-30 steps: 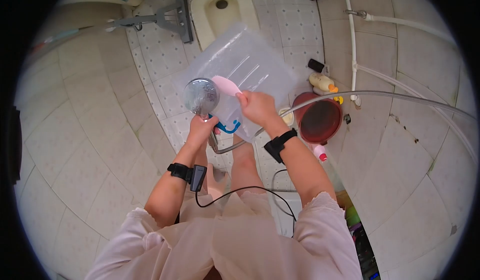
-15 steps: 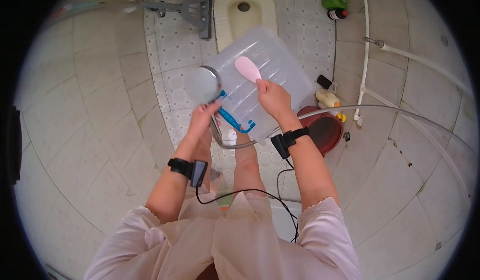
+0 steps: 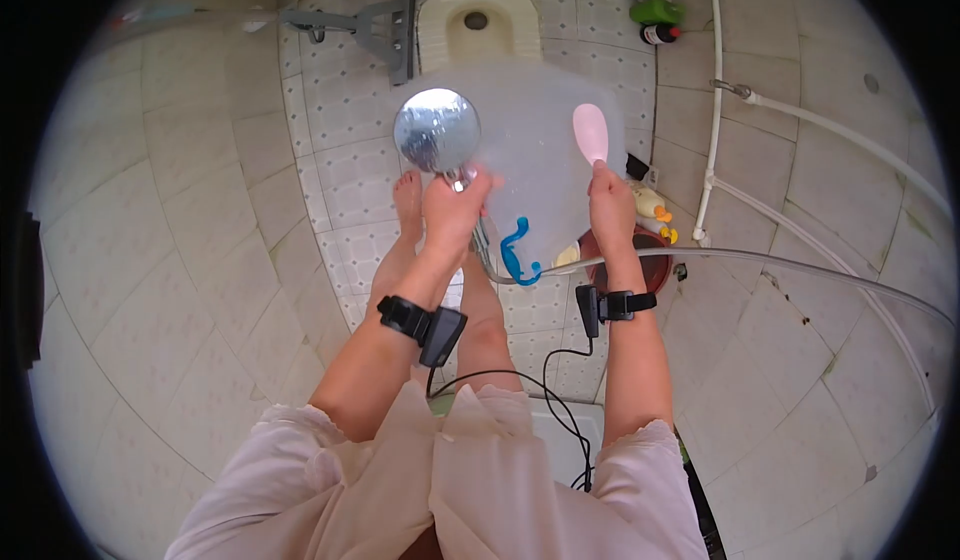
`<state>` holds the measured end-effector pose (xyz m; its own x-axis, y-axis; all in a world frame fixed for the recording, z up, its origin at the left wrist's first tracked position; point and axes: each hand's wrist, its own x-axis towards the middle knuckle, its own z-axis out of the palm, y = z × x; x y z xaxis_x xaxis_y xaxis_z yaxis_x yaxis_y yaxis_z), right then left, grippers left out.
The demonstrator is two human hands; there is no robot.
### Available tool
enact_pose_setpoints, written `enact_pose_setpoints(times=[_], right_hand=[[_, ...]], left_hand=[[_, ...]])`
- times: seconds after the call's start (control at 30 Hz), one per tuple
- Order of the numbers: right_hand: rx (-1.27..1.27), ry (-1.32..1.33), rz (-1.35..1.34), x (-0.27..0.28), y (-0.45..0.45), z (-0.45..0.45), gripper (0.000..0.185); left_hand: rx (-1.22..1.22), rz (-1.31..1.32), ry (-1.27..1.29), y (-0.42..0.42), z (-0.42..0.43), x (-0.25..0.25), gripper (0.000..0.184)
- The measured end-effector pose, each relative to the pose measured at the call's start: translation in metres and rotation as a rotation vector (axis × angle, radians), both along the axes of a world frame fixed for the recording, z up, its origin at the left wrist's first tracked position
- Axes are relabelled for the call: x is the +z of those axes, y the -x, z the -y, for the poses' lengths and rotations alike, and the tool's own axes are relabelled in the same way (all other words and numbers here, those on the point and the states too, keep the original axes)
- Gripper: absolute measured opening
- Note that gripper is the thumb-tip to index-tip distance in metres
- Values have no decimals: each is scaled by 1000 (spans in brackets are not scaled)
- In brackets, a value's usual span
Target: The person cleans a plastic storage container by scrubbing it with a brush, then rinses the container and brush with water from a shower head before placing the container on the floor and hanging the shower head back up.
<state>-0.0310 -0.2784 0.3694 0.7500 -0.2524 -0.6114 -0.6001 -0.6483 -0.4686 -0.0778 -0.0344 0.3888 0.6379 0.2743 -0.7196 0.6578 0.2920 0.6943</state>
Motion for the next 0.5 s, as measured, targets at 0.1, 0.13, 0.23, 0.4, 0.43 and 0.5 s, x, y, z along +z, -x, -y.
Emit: enact_pose_setpoints(times=[0.1,0.13,0.23,0.4,0.43,0.5], right_hand=[[354,153,-96,23,22,-41,56],[575,110,-125,25,36,-57,57],[690,148,-142,12,59,-85,59],[231,263,-245,-72,24,-39,55],[209,251,-262,-79,27,-43,53],[275,-36,-72,-80,76,-81,53]], left_hand=[[-141,-15,-77,43,-1,-34,24],[-228,-66,-58,54,-5,-45,26],[-171,-149,-36,68,-2,-51,26],[-351,-185,-131,86,4,-68,29],[-423,-156,-234,87,9,-77,30],[-407,-143,-291,92,10,-93,31]])
